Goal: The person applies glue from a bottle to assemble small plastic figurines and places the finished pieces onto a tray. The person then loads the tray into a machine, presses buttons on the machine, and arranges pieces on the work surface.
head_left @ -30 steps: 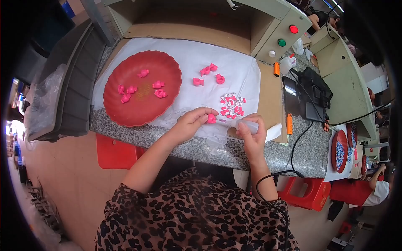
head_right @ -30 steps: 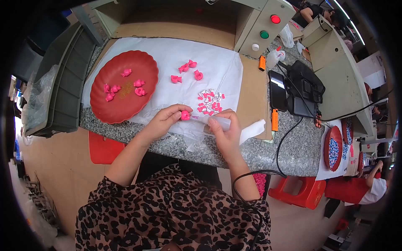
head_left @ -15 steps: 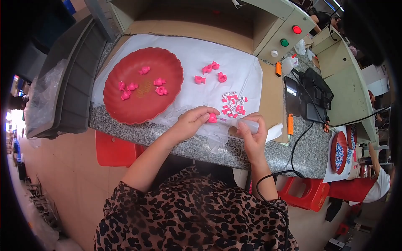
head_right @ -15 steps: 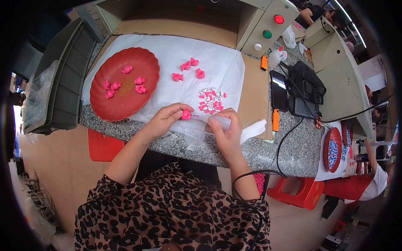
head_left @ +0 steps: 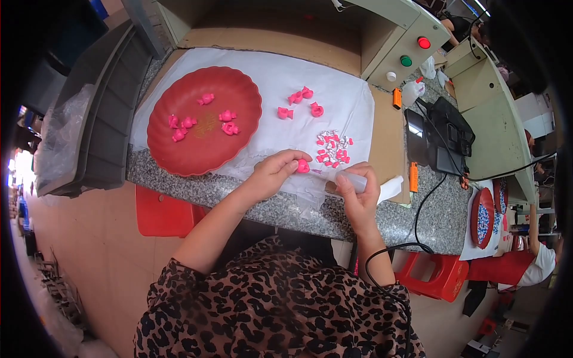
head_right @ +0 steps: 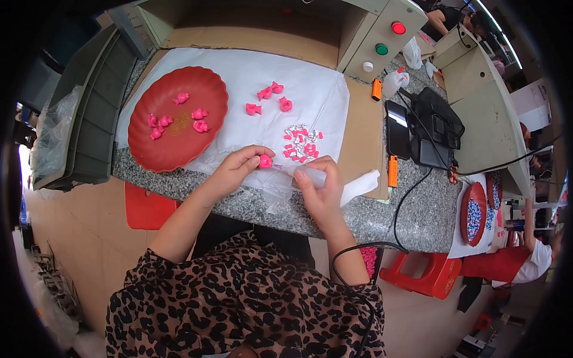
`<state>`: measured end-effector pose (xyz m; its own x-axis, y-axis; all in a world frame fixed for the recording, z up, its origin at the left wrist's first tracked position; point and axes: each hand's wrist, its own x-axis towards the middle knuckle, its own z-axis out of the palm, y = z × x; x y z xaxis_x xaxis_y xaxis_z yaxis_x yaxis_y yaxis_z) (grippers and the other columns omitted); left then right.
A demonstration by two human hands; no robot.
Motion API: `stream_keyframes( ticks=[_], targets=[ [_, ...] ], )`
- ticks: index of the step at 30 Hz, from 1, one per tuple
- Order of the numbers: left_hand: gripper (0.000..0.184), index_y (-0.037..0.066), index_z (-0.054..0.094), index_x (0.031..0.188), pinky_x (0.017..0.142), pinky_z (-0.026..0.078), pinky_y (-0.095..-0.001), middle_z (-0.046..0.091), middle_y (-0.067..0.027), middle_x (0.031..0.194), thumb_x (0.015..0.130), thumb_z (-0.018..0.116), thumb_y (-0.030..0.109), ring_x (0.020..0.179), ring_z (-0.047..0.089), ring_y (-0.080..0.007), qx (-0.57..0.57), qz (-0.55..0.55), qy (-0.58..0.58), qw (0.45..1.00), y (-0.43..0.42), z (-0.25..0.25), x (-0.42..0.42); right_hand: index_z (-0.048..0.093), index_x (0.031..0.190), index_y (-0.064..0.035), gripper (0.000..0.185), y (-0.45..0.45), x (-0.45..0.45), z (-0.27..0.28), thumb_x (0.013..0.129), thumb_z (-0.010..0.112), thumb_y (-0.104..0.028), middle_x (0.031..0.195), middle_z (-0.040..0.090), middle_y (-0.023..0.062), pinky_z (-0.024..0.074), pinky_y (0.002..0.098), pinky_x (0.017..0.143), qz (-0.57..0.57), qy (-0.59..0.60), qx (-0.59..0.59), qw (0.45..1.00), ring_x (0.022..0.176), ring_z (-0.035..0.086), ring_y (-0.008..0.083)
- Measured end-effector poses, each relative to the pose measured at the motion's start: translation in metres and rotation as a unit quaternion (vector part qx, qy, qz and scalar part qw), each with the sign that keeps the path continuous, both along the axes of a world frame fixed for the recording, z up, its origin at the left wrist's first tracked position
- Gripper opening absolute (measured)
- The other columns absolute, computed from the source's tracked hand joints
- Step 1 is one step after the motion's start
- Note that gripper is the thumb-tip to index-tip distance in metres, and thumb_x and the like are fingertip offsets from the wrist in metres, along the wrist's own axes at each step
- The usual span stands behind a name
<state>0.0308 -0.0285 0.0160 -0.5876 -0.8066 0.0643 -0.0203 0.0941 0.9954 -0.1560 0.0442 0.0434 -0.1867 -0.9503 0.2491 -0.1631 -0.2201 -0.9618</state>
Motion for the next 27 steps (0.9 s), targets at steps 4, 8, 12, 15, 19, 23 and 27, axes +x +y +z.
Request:
stream_keyframes(
  ticks=[4,8,12,15,19,23,27],
  targets=[
    [0.023,0.004,0.054,0.106,0.082,0.04,-0.0255,0.057,-0.0055,0.097,0.088,0.042,0.012,0.091,0.051,-0.0125,0.007,0.014,-0.005,1.0,0.001,-0.001,0.0,0.046,0.085,0.0006,0.019,0.001,0.001,-0.005,0.078,0.061,-0.009,0.079,0.05,0.0094,0.041,0.0249,0.063,-0.01,0.041,-0.033,0.999,0.069,0.05,0.0143],
    [0.022,0.004,0.053,0.106,0.082,0.04,-0.0257,0.057,-0.0057,0.097,0.088,0.043,0.012,0.09,0.052,-0.0125,0.013,0.02,-0.008,1.0,0.001,-0.001,-0.001,0.046,0.085,0.0008,0.02,0.001,0.0,-0.008,0.077,0.062,-0.008,0.079,0.05,0.01,0.0407,0.025,0.062,-0.016,0.064,-0.046,0.997,0.069,0.05,0.0149],
    [0.022,0.004,0.053,0.106,0.081,0.041,-0.0253,0.057,-0.0058,0.096,0.087,0.043,0.011,0.091,0.052,-0.0122,0.044,0.022,-0.016,0.999,0.001,0.001,0.0,0.046,0.085,0.0009,0.019,0.003,0.004,-0.007,0.078,0.061,-0.008,0.079,0.05,0.0099,0.0408,0.0244,0.061,-0.02,0.075,-0.063,0.995,0.068,0.05,0.0143],
    [0.022,0.003,0.05,0.108,0.068,0.037,-0.0196,0.051,0.0005,0.091,0.089,0.041,0.012,0.074,0.041,-0.0057,0.027,0.017,-0.02,0.999,0.002,0.002,-0.001,0.045,0.084,0.001,0.018,0.003,0.006,-0.007,0.078,0.06,-0.007,0.079,0.05,0.0095,0.0409,0.0237,0.06,-0.026,0.039,-0.046,0.998,0.066,0.05,0.0132],
    [0.022,0.002,0.049,0.108,0.069,0.038,-0.0198,0.05,-0.0002,0.091,0.089,0.041,0.011,0.074,0.042,-0.0065,0.033,0.013,-0.013,0.999,0.001,0.001,-0.001,0.045,0.084,0.0008,0.017,0.002,0.007,-0.01,0.079,0.059,-0.007,0.079,0.049,0.0087,0.0412,0.023,0.06,-0.033,0.03,-0.048,0.998,0.066,0.05,0.012],
    [0.021,0.001,0.048,0.107,0.069,0.039,-0.0202,0.05,-0.0013,0.09,0.088,0.042,0.009,0.074,0.043,-0.0075,0.049,0.012,0.006,0.999,0.001,-0.002,0.0,0.044,0.084,0.0006,0.016,0.002,0.008,-0.012,0.08,0.058,-0.007,0.079,0.048,0.0079,0.0414,0.0225,0.059,-0.033,0.004,-0.046,0.998,0.066,0.05,0.0115],
    [0.02,0.0,0.048,0.106,0.07,0.039,-0.0205,0.049,-0.0016,0.088,0.088,0.041,0.007,0.074,0.044,-0.0084,0.056,0.01,0.019,0.998,0.0,-0.004,-0.001,0.044,0.084,0.0005,0.015,0.002,0.01,-0.009,0.081,0.057,-0.006,0.079,0.048,0.0073,0.0416,0.0223,0.058,-0.036,-0.024,-0.041,0.998,0.065,0.05,0.011]
  ],
)
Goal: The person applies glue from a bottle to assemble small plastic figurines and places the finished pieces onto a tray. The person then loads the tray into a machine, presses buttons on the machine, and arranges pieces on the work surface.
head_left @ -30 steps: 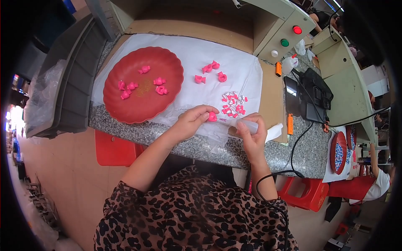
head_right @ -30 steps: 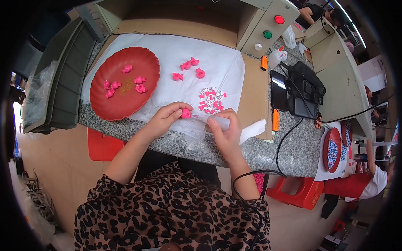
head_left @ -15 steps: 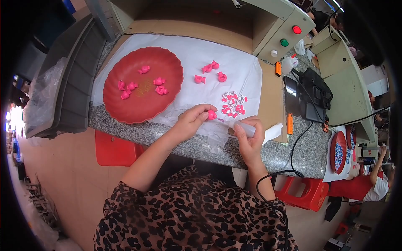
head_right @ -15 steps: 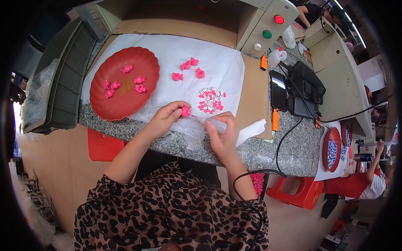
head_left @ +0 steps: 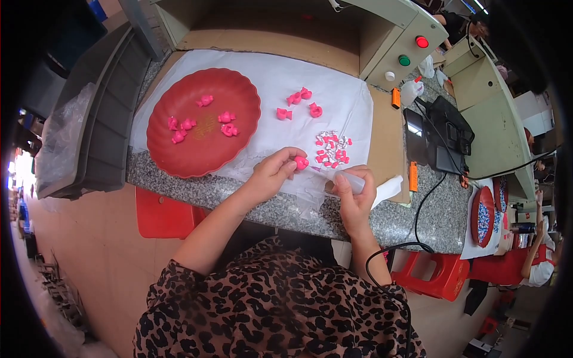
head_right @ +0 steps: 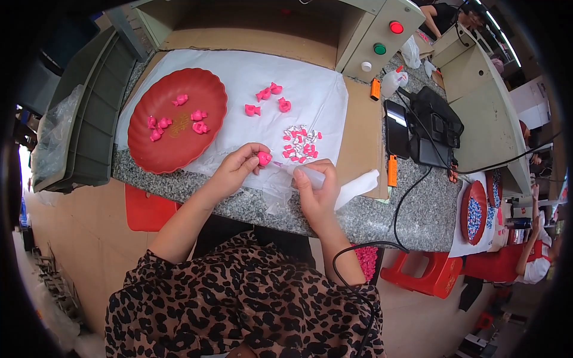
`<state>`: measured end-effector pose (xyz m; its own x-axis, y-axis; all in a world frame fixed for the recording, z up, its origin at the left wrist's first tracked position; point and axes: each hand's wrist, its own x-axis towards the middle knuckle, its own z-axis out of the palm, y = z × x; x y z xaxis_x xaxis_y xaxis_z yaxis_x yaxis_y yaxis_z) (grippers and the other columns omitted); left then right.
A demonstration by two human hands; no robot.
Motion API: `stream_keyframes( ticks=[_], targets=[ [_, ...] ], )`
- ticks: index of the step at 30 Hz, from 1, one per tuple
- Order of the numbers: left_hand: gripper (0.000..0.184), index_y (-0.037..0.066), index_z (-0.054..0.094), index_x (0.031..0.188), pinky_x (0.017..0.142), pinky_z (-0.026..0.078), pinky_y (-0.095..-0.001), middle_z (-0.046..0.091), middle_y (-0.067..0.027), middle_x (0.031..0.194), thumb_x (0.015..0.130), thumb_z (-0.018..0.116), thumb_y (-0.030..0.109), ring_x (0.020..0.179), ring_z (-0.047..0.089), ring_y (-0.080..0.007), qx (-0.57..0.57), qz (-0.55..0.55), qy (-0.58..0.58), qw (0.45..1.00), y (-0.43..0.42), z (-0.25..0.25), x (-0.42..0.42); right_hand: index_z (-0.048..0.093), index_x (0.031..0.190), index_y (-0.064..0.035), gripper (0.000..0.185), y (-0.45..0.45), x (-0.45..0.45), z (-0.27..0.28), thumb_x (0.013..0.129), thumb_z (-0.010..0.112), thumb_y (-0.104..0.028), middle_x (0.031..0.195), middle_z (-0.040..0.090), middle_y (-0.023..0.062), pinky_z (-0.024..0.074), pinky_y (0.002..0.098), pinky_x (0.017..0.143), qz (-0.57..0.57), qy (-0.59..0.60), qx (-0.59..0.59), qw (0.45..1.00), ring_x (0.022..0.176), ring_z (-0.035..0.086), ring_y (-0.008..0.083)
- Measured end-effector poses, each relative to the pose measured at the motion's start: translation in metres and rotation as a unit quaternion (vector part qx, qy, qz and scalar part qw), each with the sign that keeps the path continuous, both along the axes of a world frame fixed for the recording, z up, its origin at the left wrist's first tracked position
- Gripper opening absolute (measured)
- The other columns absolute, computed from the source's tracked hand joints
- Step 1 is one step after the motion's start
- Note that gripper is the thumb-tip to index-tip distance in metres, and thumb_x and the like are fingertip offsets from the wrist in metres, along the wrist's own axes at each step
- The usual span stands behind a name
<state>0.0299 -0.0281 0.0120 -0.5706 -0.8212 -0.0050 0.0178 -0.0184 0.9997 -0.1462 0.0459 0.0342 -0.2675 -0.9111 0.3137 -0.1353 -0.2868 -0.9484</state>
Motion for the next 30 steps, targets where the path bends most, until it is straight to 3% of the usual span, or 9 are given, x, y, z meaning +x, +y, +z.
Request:
stream_keyframes(
  ticks=[18,21,23,24,26,27,30],
  targets=[
    [0.02,0.0,0.044,0.107,0.074,0.04,-0.0225,0.05,-0.0036,0.091,0.088,0.042,0.006,0.078,0.046,-0.0098,-0.004,0.003,0.017,1.0,0.0,-0.002,-0.001,0.043,0.085,-0.0021,0.016,-0.001,0.003,-0.005,0.082,0.056,-0.01,0.08,0.047,0.0054,0.0421,0.0216,0.055,0.004,-0.013,0.008,1.0,0.062,0.05,0.0107],
    [0.02,0.0,0.043,0.106,0.074,0.041,-0.0237,0.05,-0.0044,0.092,0.087,0.044,0.006,0.08,0.047,-0.0105,0.004,0.011,0.04,0.999,0.001,0.001,-0.002,0.043,0.085,-0.0023,0.016,-0.001,0.003,-0.004,0.082,0.056,-0.011,0.083,0.049,0.0068,0.0412,0.0213,0.054,0.0,-0.064,0.022,0.998,0.062,0.05,0.0105],
    [0.02,0.0,0.042,0.105,0.074,0.041,-0.0241,0.05,-0.0048,0.092,0.087,0.045,0.005,0.082,0.048,-0.0108,0.009,0.012,0.059,0.998,0.001,-0.003,-0.002,0.045,0.095,0.0004,0.02,-0.004,-0.006,-0.004,0.082,0.057,-0.01,0.09,0.052,0.0105,0.0459,0.0231,0.061,0.025,-0.251,0.089,0.964,0.068,0.054,0.0134],
    [0.019,0.001,0.041,0.104,0.075,0.041,-0.0245,0.05,-0.0052,0.093,0.086,0.047,0.005,0.084,0.049,-0.0111,0.015,0.014,0.078,0.997,0.001,-0.005,-0.002,0.045,0.095,0.0004,0.02,-0.006,-0.009,0.0,0.082,0.057,-0.01,0.09,0.052,0.0105,0.0459,0.0231,0.061,0.024,-0.249,0.088,0.964,0.068,0.054,0.0134],
    [0.018,0.001,0.041,0.102,0.074,0.042,-0.0248,0.05,-0.0057,0.093,0.085,0.049,0.005,0.085,0.05,-0.0116,0.021,0.016,0.1,0.995,0.002,-0.004,-0.003,0.045,0.107,0.0015,0.032,-0.01,-0.018,0.011,0.082,0.057,-0.014,0.096,0.054,0.012,0.0486,0.0254,0.069,0.034,-0.465,0.087,0.881,0.078,0.057,0.0165],
    [0.018,0.001,0.041,0.1,0.073,0.042,-0.0252,0.05,-0.0062,0.093,0.084,0.05,0.004,0.086,0.051,-0.0121,0.028,0.021,0.121,0.992,0.003,-0.003,-0.003,0.043,0.114,0.0015,0.039,-0.011,-0.026,0.003,0.082,0.058,-0.015,0.096,0.055,0.0112,0.0489,0.03,0.076,0.003,-0.494,0.096,0.864,0.088,0.056,0.0196],
    [0.018,0.002,0.042,0.097,0.069,0.044,-0.0252,0.051,-0.0072,0.091,0.083,0.053,0.004,0.083,0.053,-0.0126,0.062,0.015,0.142,0.988,0.002,0.002,-0.001,0.046,0.111,0.0004,0.036,-0.003,-0.042,0.003,0.08,0.059,-0.013,0.1,0.055,0.0119,0.048,0.031,0.075,0.064,-0.474,0.134,0.868,0.093,0.055,0.0209]
  ],
)
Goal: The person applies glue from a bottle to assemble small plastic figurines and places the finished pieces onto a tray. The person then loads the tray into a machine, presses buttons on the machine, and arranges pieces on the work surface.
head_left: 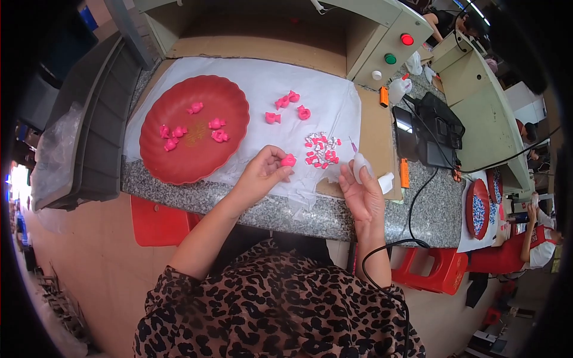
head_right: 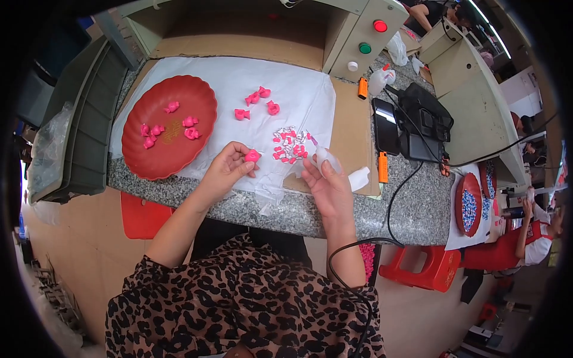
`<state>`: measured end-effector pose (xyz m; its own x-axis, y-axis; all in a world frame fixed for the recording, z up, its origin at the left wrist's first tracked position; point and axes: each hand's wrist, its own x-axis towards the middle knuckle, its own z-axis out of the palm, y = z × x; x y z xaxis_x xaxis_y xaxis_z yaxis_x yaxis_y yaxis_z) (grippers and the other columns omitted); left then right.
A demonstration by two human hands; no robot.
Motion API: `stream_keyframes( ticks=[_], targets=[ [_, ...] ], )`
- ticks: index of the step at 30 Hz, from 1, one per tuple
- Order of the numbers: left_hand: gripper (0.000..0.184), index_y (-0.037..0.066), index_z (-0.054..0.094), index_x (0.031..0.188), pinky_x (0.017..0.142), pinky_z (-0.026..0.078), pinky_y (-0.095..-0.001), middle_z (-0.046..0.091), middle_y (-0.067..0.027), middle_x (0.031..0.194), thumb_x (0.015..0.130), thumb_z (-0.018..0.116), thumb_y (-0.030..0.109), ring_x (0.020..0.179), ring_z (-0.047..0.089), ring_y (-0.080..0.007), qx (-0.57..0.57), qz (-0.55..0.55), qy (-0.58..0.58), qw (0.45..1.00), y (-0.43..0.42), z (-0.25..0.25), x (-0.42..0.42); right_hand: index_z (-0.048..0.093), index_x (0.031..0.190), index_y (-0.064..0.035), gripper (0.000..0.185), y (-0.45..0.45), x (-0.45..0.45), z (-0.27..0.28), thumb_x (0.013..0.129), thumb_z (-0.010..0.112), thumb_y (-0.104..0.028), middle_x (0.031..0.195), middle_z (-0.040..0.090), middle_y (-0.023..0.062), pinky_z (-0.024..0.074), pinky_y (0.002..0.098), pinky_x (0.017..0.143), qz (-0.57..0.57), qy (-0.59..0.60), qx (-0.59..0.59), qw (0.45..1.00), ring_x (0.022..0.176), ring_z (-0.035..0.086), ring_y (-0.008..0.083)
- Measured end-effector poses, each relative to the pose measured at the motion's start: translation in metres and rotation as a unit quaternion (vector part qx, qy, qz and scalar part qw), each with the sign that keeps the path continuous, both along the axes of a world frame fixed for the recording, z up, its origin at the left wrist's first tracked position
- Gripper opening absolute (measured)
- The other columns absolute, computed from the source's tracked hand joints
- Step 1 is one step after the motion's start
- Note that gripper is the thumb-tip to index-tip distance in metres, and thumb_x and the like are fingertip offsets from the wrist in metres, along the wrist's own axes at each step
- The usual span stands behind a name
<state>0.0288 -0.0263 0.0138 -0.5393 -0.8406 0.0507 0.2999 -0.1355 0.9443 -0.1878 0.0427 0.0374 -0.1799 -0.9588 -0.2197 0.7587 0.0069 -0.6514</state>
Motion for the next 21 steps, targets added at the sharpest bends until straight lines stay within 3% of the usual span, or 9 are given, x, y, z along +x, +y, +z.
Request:
stream_keyframes(
  ticks=[3,9,13,16,18,19,21],
  targets=[
    [0.018,0.003,0.042,0.096,0.062,0.045,-0.0246,0.052,-0.008,0.089,0.082,0.053,0.003,0.077,0.054,-0.013,0.05,-0.007,-0.002,0.999,0.0,0.011,0.002,0.047,0.111,-0.0013,0.037,0.001,-0.01,0.007,0.078,0.06,-0.012,0.098,0.057,0.0114,0.0468,0.0293,0.073,0.016,0.102,-0.017,0.994,0.092,0.056,0.021],
    [0.015,0.004,0.044,0.094,0.057,0.044,-0.0224,0.054,-0.0074,0.085,0.083,0.054,0.005,0.07,0.054,-0.0121,0.186,-0.045,0.092,0.977,0.002,0.02,-0.005,0.049,0.106,-0.0025,0.036,-0.007,-0.041,0.026,0.074,0.065,-0.009,0.089,0.06,0.0098,0.0467,0.0264,0.067,0.082,0.154,0.033,0.984,0.079,0.06,0.019],
    [0.013,0.005,0.045,0.093,0.057,0.043,-0.0217,0.054,-0.0065,0.084,0.083,0.053,0.007,0.07,0.053,-0.0117,0.192,-0.054,0.131,0.971,0.003,0.009,-0.016,0.051,0.1,-0.002,0.03,-0.013,-0.047,0.017,0.073,0.064,-0.006,0.09,0.06,0.0103,0.0467,0.0254,0.067,0.096,0.14,0.0,0.985,0.073,0.06,0.0169],
    [0.012,0.006,0.046,0.092,0.058,0.043,-0.0217,0.053,-0.0056,0.083,0.083,0.054,0.008,0.072,0.053,-0.0122,0.205,-0.071,0.153,0.964,0.003,0.006,-0.019,0.052,0.096,-0.0011,0.025,-0.021,-0.043,0.022,0.073,0.062,-0.004,0.089,0.06,0.0108,0.046,0.0254,0.071,0.095,0.223,0.003,0.97,0.073,0.059,0.0164],
    [0.012,0.005,0.046,0.091,0.06,0.042,-0.0231,0.053,-0.0058,0.079,0.083,0.055,0.008,0.069,0.052,-0.0128,0.222,-0.039,0.162,0.961,0.004,0.006,-0.021,0.053,0.09,-0.0005,0.019,-0.028,-0.043,0.021,0.073,0.06,-0.001,0.086,0.06,0.008,0.0444,0.0266,0.074,0.08,0.355,-0.026,0.931,0.079,0.056,0.0156],
    [0.012,0.005,0.046,0.091,0.06,0.042,-0.0231,0.053,-0.0058,0.079,0.083,0.055,0.008,0.069,0.052,-0.0128,0.222,-0.04,0.162,0.961,0.004,0.004,-0.02,0.053,0.09,-0.0005,0.019,-0.03,-0.044,0.02,0.073,0.06,-0.001,0.086,0.06,0.008,0.0444,0.0266,0.074,0.079,0.356,-0.025,0.931,0.079,0.056,0.0156],
    [0.013,0.004,0.046,0.092,0.061,0.042,-0.0232,0.053,-0.0061,0.081,0.083,0.054,0.008,0.07,0.052,-0.013,0.211,-0.044,0.157,0.964,0.003,-0.001,-0.018,0.058,0.087,-0.0023,0.019,-0.034,-0.048,0.017,0.068,0.059,0.0,0.079,0.059,0.0046,0.0425,0.0268,0.072,0.076,0.62,-0.105,0.774,0.082,0.054,0.0162]
  ],
)
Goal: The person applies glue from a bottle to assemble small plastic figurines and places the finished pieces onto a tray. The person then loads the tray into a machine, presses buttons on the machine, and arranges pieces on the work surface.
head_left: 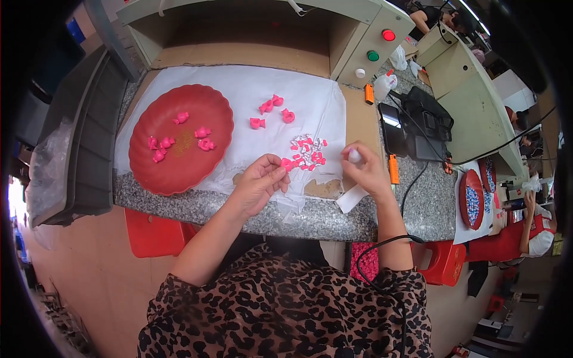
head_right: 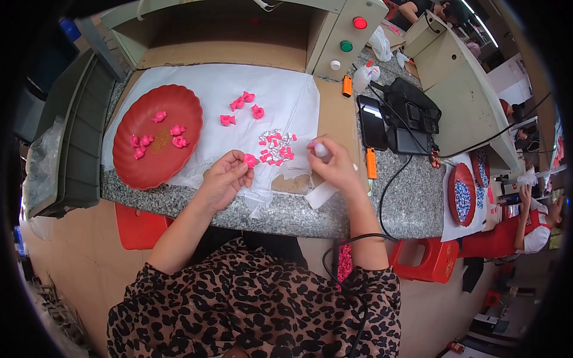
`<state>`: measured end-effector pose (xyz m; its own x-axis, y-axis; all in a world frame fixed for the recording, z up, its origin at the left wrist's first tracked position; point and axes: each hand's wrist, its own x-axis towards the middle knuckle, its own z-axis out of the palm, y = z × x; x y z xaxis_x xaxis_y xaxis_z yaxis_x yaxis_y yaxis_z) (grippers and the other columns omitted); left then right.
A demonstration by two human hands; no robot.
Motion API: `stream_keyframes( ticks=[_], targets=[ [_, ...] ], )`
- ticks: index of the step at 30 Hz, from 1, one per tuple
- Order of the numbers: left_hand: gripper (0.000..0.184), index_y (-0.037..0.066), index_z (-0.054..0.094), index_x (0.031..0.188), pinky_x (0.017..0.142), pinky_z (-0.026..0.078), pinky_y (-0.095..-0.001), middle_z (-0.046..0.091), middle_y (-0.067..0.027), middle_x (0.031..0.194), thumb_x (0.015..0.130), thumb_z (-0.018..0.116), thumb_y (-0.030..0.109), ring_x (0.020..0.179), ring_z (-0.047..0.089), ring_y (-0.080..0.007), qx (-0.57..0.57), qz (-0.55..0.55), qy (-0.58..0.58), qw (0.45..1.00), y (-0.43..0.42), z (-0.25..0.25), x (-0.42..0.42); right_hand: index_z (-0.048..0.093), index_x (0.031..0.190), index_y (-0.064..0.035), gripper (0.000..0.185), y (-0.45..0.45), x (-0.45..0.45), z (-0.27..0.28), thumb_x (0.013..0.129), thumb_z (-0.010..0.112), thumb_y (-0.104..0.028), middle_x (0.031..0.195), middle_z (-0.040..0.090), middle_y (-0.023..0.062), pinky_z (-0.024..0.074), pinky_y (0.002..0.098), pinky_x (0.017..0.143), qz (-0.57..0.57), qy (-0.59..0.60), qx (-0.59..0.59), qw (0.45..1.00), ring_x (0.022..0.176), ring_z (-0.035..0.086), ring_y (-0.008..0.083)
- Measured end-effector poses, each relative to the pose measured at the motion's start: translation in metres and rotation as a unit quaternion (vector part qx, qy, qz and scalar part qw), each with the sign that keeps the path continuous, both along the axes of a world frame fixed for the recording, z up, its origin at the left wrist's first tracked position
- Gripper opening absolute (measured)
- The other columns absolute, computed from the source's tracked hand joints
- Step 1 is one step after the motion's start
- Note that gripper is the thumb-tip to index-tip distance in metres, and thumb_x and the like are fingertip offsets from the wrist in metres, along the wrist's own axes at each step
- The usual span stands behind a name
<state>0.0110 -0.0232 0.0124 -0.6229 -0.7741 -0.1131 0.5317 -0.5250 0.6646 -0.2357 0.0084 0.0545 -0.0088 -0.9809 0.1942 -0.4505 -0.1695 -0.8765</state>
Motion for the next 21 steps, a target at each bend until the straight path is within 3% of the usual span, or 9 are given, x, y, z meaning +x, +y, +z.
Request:
stream_keyframes(
  ticks=[1,3,6,12,16,19,20,21],
  targets=[
    [0.013,0.004,0.046,0.092,0.061,0.042,-0.0232,0.053,-0.0061,0.081,0.083,0.054,0.008,0.07,0.052,-0.013,0.002,-0.001,0.001,1.0,0.0,0.0,-0.001,0.058,0.087,-0.0023,0.019,-0.004,-0.003,-0.002,0.068,0.059,0.0,0.079,0.059,0.0046,0.0425,0.0268,0.072,-0.001,0.001,0.002,1.0,0.082,0.054,0.0162],
    [0.014,0.004,0.045,0.093,0.061,0.042,-0.0233,0.053,-0.0063,0.083,0.083,0.055,0.006,0.071,0.052,-0.0132,0.007,0.006,-0.002,1.0,0.001,0.002,-0.001,0.063,0.083,-0.0078,0.021,-0.013,-0.008,-0.004,0.063,0.061,-0.001,0.075,0.057,0.0024,0.0399,0.0288,0.071,0.085,0.197,-0.041,0.976,0.078,0.051,0.0179],
    [0.02,0.002,0.045,0.099,0.061,0.042,-0.023,0.053,-0.0063,0.084,0.082,0.055,0.005,0.071,0.052,-0.0129,-0.001,-0.009,0.006,1.0,0.0,0.0,0.001,0.066,0.082,-0.0133,0.025,-0.021,-0.005,-0.005,0.059,0.063,-0.004,0.074,0.057,0.0011,0.0378,0.0309,0.073,0.112,0.254,-0.068,0.958,0.076,0.05,0.0206],
    [0.036,-0.002,0.043,0.115,0.063,0.043,-0.0225,0.054,-0.0056,0.089,0.082,0.054,0.004,0.074,0.052,-0.0113,-0.015,-0.017,-0.014,1.0,0.0,0.001,0.001,0.065,0.081,-0.0137,0.02,-0.023,0.004,0.003,0.062,0.065,-0.008,0.075,0.057,-0.0002,0.0368,0.0318,0.076,0.125,0.317,-0.062,0.938,0.079,0.051,0.0199],
    [0.036,-0.002,0.043,0.116,0.065,0.044,-0.0229,0.055,-0.0057,0.09,0.082,0.054,0.004,0.076,0.052,-0.0115,-0.022,-0.021,-0.028,0.999,0.001,0.002,0.001,0.065,0.08,-0.0128,0.017,-0.025,0.007,-0.002,0.063,0.065,-0.01,0.077,0.058,0.0009,0.0372,0.033,0.077,0.13,0.318,-0.063,0.937,0.08,0.051,0.0211],
    [0.031,-0.002,0.045,0.113,0.067,0.045,-0.0237,0.056,-0.0065,0.092,0.083,0.052,0.005,0.079,0.054,-0.0127,0.011,-0.016,-0.013,1.0,0.002,0.002,0.001,0.064,0.08,-0.0081,0.012,-0.021,0.013,-0.003,0.069,0.065,-0.012,0.074,0.06,0.0017,0.0399,0.0301,0.071,0.103,0.301,-0.089,0.944,0.073,0.053,0.0177],
    [0.029,-0.001,0.047,0.111,0.068,0.045,-0.0242,0.056,-0.0069,0.092,0.084,0.052,0.005,0.08,0.055,-0.0134,-0.003,-0.008,-0.017,1.0,0.003,0.001,0.0,0.063,0.079,-0.0059,0.011,-0.015,0.019,0.001,0.071,0.065,-0.014,0.072,0.059,0.0017,0.0404,0.0276,0.067,0.047,0.109,0.04,0.992,0.068,0.053,0.0149],
    [0.026,-0.001,0.048,0.109,0.068,0.046,-0.0247,0.057,-0.0074,0.092,0.084,0.052,0.005,0.081,0.056,-0.0142,-0.016,0.0,-0.022,1.0,0.004,0.0,0.0,0.062,0.079,-0.0036,0.013,-0.008,0.026,0.004,0.074,0.065,-0.015,0.071,0.059,0.0018,0.0408,0.025,0.063,-0.01,-0.088,0.169,0.982,0.064,0.052,0.0121]
  ],
)
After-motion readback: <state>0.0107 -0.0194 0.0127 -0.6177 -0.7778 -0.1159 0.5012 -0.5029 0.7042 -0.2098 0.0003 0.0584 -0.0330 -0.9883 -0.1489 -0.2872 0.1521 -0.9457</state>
